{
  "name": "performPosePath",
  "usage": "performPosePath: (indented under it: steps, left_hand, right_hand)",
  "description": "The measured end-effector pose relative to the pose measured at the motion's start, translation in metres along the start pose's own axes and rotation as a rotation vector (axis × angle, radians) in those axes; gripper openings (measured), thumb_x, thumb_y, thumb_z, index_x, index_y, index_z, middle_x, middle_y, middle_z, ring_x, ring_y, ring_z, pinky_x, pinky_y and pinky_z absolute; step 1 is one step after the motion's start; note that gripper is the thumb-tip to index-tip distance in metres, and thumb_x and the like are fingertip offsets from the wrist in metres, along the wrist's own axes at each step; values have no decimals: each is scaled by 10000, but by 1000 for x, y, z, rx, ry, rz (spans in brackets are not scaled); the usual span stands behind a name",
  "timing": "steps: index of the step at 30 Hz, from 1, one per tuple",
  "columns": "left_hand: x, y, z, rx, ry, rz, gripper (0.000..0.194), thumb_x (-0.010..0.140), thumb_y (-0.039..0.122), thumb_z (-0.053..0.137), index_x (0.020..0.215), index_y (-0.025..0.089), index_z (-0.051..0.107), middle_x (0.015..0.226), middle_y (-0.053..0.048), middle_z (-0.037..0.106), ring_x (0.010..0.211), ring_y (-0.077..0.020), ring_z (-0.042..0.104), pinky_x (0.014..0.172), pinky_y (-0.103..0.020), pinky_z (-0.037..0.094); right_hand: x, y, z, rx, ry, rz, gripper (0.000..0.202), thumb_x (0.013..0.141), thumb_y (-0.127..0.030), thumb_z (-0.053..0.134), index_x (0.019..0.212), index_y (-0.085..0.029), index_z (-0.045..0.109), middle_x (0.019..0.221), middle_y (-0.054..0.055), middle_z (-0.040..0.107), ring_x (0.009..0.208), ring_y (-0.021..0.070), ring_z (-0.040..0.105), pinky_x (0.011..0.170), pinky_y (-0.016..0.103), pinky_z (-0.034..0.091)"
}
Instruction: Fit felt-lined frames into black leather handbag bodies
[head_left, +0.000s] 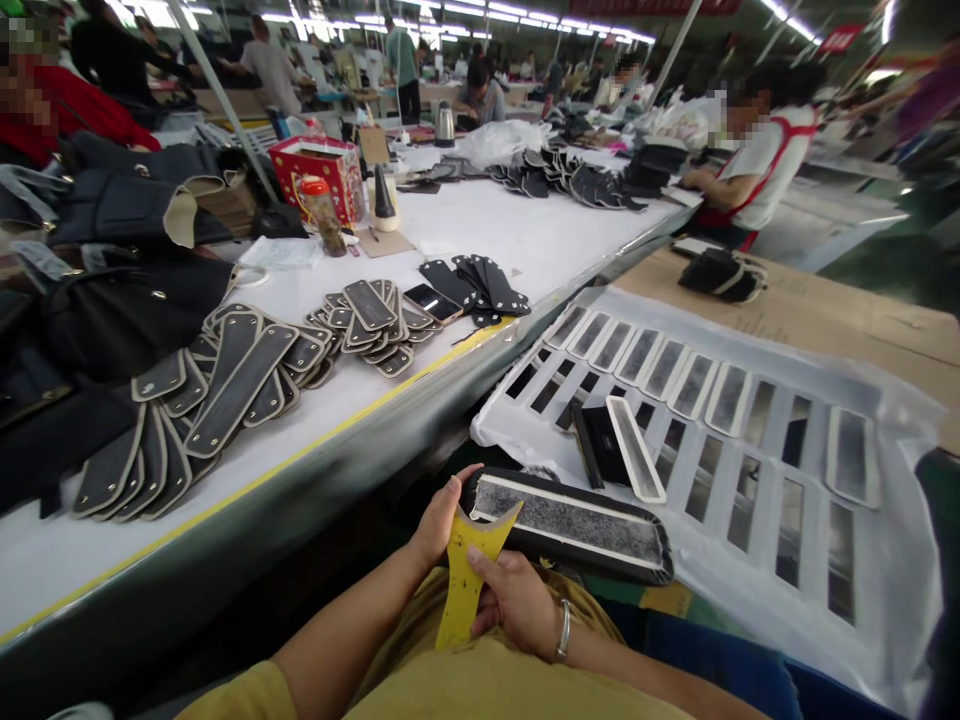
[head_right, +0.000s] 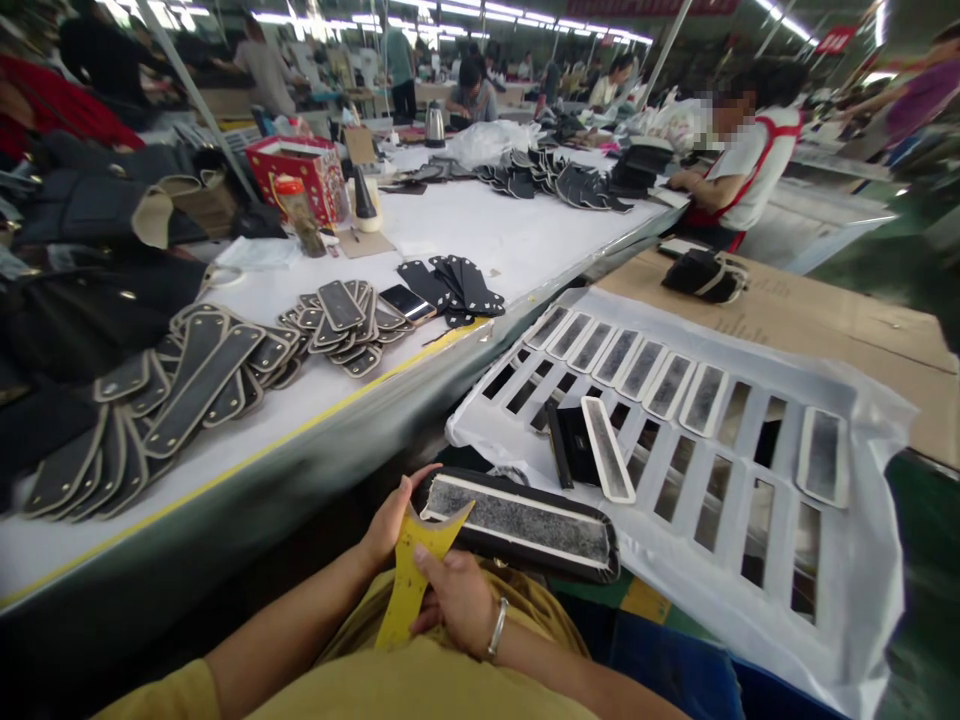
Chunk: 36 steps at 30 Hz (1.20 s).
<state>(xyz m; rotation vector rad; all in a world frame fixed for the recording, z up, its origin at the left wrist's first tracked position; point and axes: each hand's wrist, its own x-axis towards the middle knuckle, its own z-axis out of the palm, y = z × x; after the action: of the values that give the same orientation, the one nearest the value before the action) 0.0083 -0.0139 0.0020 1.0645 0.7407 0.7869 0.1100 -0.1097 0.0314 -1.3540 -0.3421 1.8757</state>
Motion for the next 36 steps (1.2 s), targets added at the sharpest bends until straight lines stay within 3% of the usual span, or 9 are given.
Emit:
performPosePath:
  steps: [12,18,25,36]
  left_hand:
    - [3,2,10,13,57,-15,518,903,513,349,1197,131,537,1120,-97,626,1024,-235,568,924,-338,404]
    - [5,2,12,72,71,-12,485,916,486,332,1186,137,533,1127,-89,620,1055,-229,551,927,-330,402]
    - [3,-2,13,142,93,-17,453,909,478,355,1185,158,517,1175,-88,579,1076,-235,522,951,-349,383]
    - [4,12,17,234,31,-74,450,895,494,372,1191,171,473,1093,-72,598,974,-206,551,869,-313,405]
  right_hand:
    - [-2,-1,-6,15,-26,-27,420,683,-547,652,778,-141,599,663,70,671,505,168,628,412,221,486]
    - [-2,-3,-8,26,-23,2,420,645,-559,674,738,-156,600,603,51,652,501,185,628,409,238,491]
    - [-2,-2,-16,13,-55,81,436,650,-552,656,813,-151,611,727,84,684,519,175,638,427,223,482]
    - [-7,-3,-12,141,-93,123,415,609,-543,698,772,-172,607,696,54,680,538,192,645,446,251,496]
